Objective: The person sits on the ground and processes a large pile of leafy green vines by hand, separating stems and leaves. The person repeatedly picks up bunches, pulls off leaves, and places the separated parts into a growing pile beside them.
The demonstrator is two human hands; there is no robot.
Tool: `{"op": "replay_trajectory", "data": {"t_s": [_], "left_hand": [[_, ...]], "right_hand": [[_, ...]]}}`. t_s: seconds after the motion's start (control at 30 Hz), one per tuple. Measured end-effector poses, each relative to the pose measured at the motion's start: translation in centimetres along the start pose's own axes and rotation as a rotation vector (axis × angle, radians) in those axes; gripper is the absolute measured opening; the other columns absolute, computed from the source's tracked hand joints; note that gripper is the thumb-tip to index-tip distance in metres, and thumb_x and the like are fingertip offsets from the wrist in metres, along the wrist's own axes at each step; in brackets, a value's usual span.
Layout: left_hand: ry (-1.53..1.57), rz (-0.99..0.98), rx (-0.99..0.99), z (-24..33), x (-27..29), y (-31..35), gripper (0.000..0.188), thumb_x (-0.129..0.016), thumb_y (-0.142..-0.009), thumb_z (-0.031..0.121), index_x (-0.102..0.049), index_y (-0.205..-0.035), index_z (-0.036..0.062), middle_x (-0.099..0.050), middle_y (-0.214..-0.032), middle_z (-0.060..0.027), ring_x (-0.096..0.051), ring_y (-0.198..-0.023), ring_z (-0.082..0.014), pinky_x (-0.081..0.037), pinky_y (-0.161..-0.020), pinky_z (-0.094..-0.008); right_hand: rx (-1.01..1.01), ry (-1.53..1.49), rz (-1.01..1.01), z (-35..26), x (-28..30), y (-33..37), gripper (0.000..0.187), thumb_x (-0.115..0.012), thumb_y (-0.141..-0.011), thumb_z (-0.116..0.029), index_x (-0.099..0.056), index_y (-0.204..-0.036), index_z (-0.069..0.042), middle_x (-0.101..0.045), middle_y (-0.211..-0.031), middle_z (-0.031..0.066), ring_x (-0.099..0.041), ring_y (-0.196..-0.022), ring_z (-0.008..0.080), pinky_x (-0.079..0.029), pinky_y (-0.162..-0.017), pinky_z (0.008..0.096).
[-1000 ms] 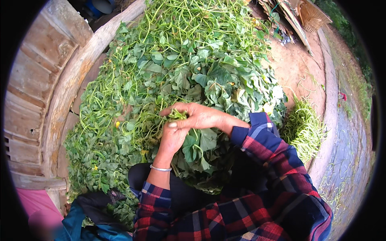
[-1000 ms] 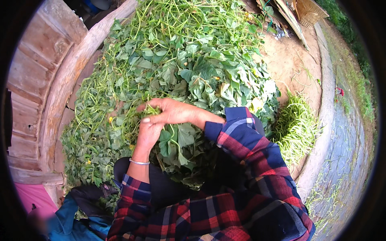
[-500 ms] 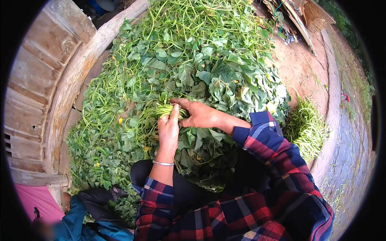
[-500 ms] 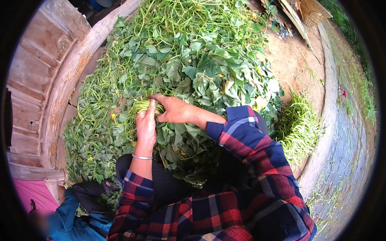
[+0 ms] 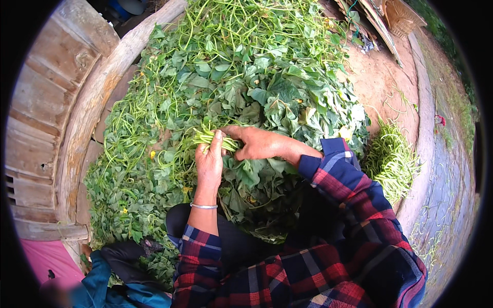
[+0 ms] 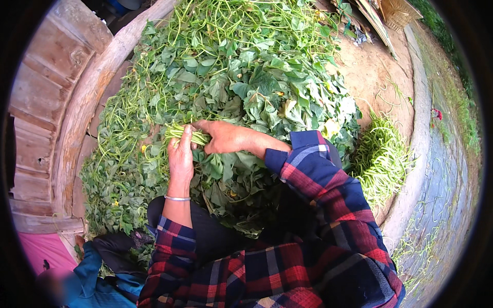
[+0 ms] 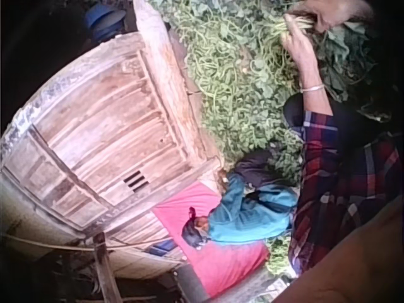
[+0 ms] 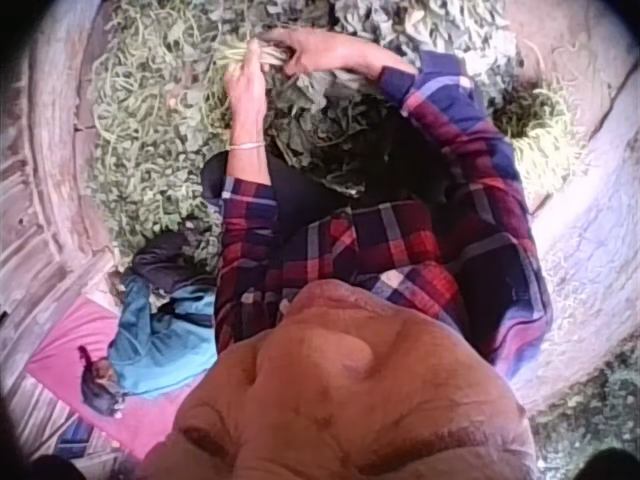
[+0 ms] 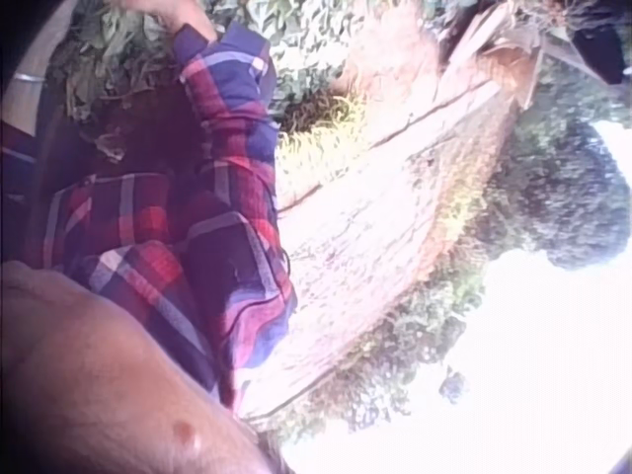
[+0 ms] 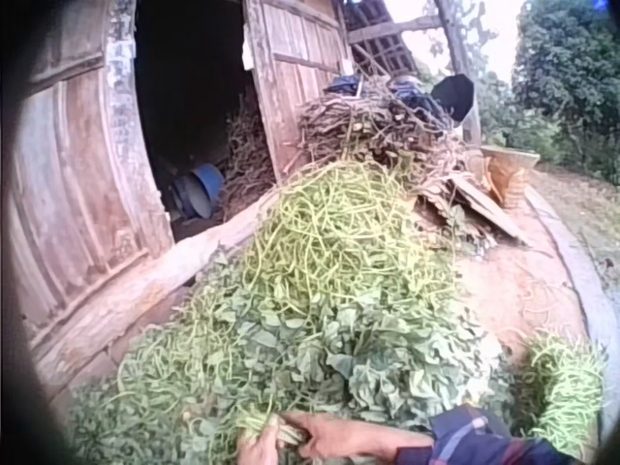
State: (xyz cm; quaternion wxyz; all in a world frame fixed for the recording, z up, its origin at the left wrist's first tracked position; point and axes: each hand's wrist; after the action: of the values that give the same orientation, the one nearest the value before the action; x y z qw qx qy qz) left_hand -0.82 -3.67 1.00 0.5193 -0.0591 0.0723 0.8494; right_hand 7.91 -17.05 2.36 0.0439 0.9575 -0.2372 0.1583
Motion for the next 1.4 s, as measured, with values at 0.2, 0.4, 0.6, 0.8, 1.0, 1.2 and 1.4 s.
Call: {"op": "replay_trajectory", "data": {"t_s": [0.2, 0.4, 0.6, 0.8, 1.0, 1.2, 1.4], "left_hand": [[-0.092, 0.041, -0.097, 0.0, 0.6, -0.5, 0.021, -0.056, -0.091, 0.024, -0.058, -0.093, 0.0036, -0.054, -0.075, 0.0032, -0.043, -0.059, -0.0039, -0.035, -0.052, -0.0188], [-0.428, 0.075, -0.298, -0.9, 1.4, -1.3, 0.021, -0.057, -0.09, 0.021, -0.059, -0.09, 0.0, -0.057, -0.07, -0.0022, -0.048, -0.059, -0.0104, -0.04, -0.055, -0.0263], [-0.738, 0.127, -0.488, -1.2, 1.7, -1.5, 0.021, -0.057, -0.089, 0.019, -0.06, -0.088, -0.0019, -0.061, -0.072, -0.0118, -0.057, -0.065, -0.0219, -0.044, -0.061, -0.0334], [-0.623, 0.159, -0.436, -0.9, 2.1, -1.6, 0.022, -0.057, -0.089, 0.02, -0.06, -0.087, -0.0015, -0.06, -0.071, -0.0096, -0.055, -0.062, -0.0194, -0.044, -0.06, -0.0319], [-0.617, 0.201, -0.428, -1.2, 2.7, -1.9, 0.023, -0.056, -0.09, 0.02, -0.06, -0.09, -0.0018, -0.06, -0.073, -0.0084, -0.053, -0.064, -0.0156, -0.044, -0.061, -0.0299], [-0.54, 0.229, -0.513, -1.2, 2.6, -2.1, 0.023, -0.054, -0.092, 0.022, -0.057, -0.08, 0.0035, -0.043, -0.062, 0.008, -0.033, -0.053, -0.0015, -0.025, -0.045, -0.0202], [-0.528, 0.197, -0.387, -0.3, 2.8, -1.6, 0.023, -0.054, -0.091, 0.019, -0.06, -0.088, -0.0028, -0.06, -0.074, -0.0064, -0.053, -0.066, -0.0135, -0.044, -0.062, -0.0286]], "right_hand": [[0.139, 0.039, 0.134, 0.7, 1.8, 0.2, 0.067, -0.071, -0.07, -0.016, -0.042, -0.13, -0.008, -0.056, -0.11, 0.0163, -0.057, -0.1, 0.0247, -0.043, -0.09, 0.0356], [0.16, 0.491, 0.291, 0.8, 1.3, 0.5, 0.024, -0.069, -0.069, -0.023, -0.062, -0.088, -0.01, -0.06, -0.089, 0.007, -0.056, -0.092, 0.0287, -0.044, -0.082, 0.0394], [0.051, 0.358, 0.196, 0.9, 1.4, 0.7, 0.02, -0.065, -0.072, -0.024, -0.064, -0.082, -0.007, -0.064, -0.079, 0.0098, -0.061, -0.079, 0.0274, -0.048, -0.07, 0.0358], [-0.171, -0.191, 0.054, 0.7, 1.8, 0.9, 0.029, -0.061, -0.08, -0.022, -0.063, -0.098, 0.001, -0.064, -0.088, 0.0078, -0.056, -0.084, 0.0132, -0.044, -0.08, 0.027], [-0.157, -0.467, -0.022, 1.0, 1.0, 0.6, 0.031, -0.056, -0.078, -0.019, -0.061, -0.101, 0.0, -0.062, -0.094, 0.0061, -0.055, -0.089, 0.0138, -0.044, -0.079, 0.025], [-0.242, -0.715, 0.06, 0.9, 0.3, 0.5, 0.025, -0.055, -0.078, -0.016, -0.062, -0.097, 0.0, -0.062, -0.093, 0.0053, -0.055, -0.088, 0.0129, -0.044, -0.078, 0.0235], [-0.222, -0.594, 0.016, 1.2, -0.2, 0.5, 0.02, -0.056, -0.079, -0.013, -0.062, -0.092, 0.001, -0.063, -0.092, 0.0052, -0.057, -0.083, 0.0116, -0.046, -0.076, 0.0226]]}}
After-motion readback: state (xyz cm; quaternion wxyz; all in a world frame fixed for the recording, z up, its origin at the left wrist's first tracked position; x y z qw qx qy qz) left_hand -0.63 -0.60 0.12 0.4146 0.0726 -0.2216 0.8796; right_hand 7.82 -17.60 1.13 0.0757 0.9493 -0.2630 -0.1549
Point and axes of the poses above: each hand's wrist, its own y-axis away from the middle knuckle, its own x-axis out of the back of the hand, z = x × y
